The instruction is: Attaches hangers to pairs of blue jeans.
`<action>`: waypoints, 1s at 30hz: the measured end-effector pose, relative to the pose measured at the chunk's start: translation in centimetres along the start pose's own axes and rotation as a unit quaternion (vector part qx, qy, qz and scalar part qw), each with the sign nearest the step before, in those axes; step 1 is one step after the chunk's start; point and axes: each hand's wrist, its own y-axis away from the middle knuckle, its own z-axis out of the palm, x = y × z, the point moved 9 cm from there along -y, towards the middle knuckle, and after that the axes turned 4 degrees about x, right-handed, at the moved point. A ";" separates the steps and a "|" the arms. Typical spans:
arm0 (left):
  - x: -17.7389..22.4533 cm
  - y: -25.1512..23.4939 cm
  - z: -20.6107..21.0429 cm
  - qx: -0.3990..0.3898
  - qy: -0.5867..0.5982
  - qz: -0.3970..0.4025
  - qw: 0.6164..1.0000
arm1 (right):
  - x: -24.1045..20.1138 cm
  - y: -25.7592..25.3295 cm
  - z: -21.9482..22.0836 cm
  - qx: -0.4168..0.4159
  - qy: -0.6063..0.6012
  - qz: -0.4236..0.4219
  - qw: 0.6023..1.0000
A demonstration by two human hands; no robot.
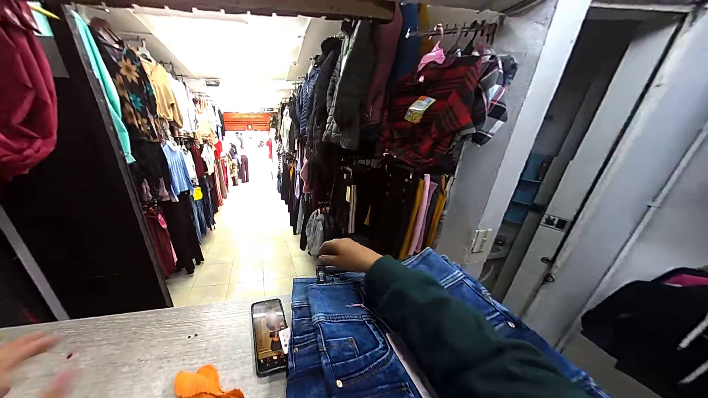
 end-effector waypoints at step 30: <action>21.3 0.4 31.3 -0.303 0.072 0.129 0.941 | 2.6 -5.3 3.3 -0.042 0.069 0.066 0.994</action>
